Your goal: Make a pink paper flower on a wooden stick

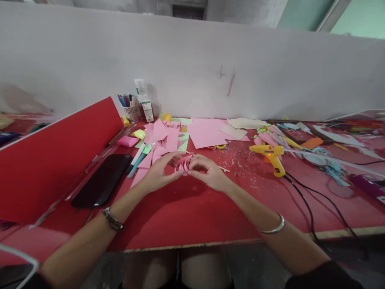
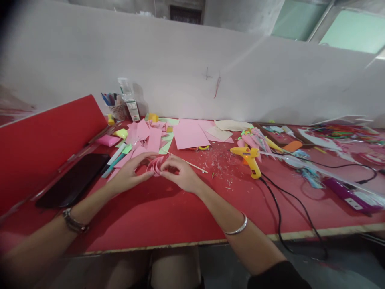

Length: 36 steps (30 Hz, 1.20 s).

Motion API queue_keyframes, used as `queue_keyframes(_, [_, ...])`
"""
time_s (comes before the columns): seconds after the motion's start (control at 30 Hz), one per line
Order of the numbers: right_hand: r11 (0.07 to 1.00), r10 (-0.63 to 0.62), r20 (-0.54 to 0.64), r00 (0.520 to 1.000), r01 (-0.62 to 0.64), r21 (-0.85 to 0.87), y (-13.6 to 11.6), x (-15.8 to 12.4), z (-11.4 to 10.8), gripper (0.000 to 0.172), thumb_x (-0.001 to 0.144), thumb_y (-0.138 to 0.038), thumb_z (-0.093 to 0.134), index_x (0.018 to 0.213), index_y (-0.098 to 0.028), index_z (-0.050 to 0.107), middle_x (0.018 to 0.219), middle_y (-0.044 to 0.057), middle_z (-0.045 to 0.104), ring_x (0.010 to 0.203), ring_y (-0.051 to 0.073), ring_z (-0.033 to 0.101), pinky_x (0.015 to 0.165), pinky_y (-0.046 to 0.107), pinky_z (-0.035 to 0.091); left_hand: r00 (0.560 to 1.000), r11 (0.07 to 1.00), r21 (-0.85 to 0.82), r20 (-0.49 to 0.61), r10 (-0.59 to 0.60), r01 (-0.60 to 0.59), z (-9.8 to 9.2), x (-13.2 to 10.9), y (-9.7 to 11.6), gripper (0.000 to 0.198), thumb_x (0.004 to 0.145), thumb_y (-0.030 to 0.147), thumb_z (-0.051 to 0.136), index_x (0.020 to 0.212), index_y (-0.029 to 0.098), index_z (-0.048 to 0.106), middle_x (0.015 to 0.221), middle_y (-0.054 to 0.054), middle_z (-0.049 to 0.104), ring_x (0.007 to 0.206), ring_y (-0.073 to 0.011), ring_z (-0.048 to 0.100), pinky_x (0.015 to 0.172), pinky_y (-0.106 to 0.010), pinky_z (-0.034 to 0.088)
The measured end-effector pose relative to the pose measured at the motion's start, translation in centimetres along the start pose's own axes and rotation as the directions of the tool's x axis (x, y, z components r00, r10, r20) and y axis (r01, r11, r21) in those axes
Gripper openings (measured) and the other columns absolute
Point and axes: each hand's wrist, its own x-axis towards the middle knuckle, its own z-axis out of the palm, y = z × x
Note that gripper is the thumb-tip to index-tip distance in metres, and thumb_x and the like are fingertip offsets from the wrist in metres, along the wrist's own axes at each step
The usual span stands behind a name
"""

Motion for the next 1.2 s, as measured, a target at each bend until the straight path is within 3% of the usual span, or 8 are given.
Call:
queue_keyframes(0.27, [1.000, -0.002, 0.037, 0.999, 0.002, 0.001, -0.3, 0.0, 0.0, 0.009, 0.077, -0.022, 0.051, 0.069, -0.018, 0.052, 0.076, 0.002, 0.054, 0.075, 0.012, 0.050, 0.070, 0.029, 0.042, 0.999, 0.999, 0.008, 0.005, 0.039, -0.039, 0.2, 0.0, -0.3, 0.035, 0.069, 0.013, 0.044, 0.104, 0.017, 0.046, 0.090, -0.004, 0.058, 0.075, -0.0112, 0.054, 0.068, -0.024, 0.045])
queue_keyframes(0.57, [0.997, -0.075, 0.036, 0.997, 0.074, 0.028, 0.0, -0.2, 0.0, 0.007, 0.076, -0.021, 0.053, 0.070, -0.018, 0.052, 0.072, 0.000, 0.049, 0.071, 0.011, 0.047, 0.069, 0.027, 0.040, 0.999, 0.997, 0.065, -0.025, -0.034, 0.036, 0.1, 0.2, -1.4, 0.032, 0.069, 0.010, 0.044, 0.101, 0.015, 0.047, 0.092, -0.007, 0.056, 0.077, -0.0137, 0.053, 0.066, -0.026, 0.044])
queue_keyframes(0.67, [0.999, -0.032, 0.118, 0.993, 0.035, -0.021, 0.1, -0.2, -0.2, 0.006, 0.076, -0.021, 0.053, 0.071, -0.018, 0.055, 0.076, 0.001, 0.050, 0.074, 0.011, 0.048, 0.071, 0.028, 0.040, 0.994, 0.991, 0.114, -0.090, -0.059, 0.069, -0.2, 0.2, -1.6, 0.030, 0.070, 0.006, 0.036, 0.096, 0.015, 0.049, 0.088, -0.005, 0.056, 0.074, -0.0127, 0.052, 0.067, -0.027, 0.043])
queue_keyframes(0.8, [0.990, 0.066, 0.259, 0.964, -0.031, -0.135, 0.4, -0.1, -0.7, 0.007, 0.075, -0.021, 0.055, 0.072, -0.016, 0.059, 0.078, 0.002, 0.049, 0.076, 0.011, 0.048, 0.074, 0.027, 0.040, 0.992, 0.991, 0.104, -0.107, -0.072, 0.083, -0.2, 0.3, -1.4, 0.021, 0.077, 0.016, 0.034, 0.088, 0.016, 0.052, 0.087, -0.004, 0.057, 0.080, -0.0141, 0.052, 0.074, -0.028, 0.042])
queue_keyframes(1.0, [0.969, 0.125, 0.329, 0.936, -0.043, -0.244, 1.1, 0.0, -0.8, 0.006, 0.071, -0.015, 0.057, 0.070, -0.014, 0.063, 0.079, 0.002, 0.048, 0.076, 0.012, 0.048, 0.071, 0.024, 0.040, 0.996, 0.998, 0.020, 0.053, -0.067, 0.066, -0.2, 0.1, -1.5, 0.023, 0.078, 0.028, 0.039, 0.089, 0.015, 0.053, 0.083, -0.004, 0.057, 0.073, -0.0141, 0.052, 0.066, -0.027, 0.042])
queue_keyframes(1.2, [0.956, 0.176, 0.333, 0.926, -0.081, -0.280, 0.5, 0.1, -1.3, 0.011, 0.070, -0.017, 0.058, 0.080, -0.015, 0.061, 0.085, 0.004, 0.050, 0.077, 0.012, 0.049, 0.071, 0.024, 0.041, 0.964, 0.996, 0.093, 0.265, -0.033, 0.008, -0.6, -0.1, -1.5, 0.021, 0.072, 0.031, 0.053, 0.087, 0.017, 0.055, 0.085, -0.003, 0.057, 0.078, -0.0144, 0.051, 0.072, -0.027, 0.041])
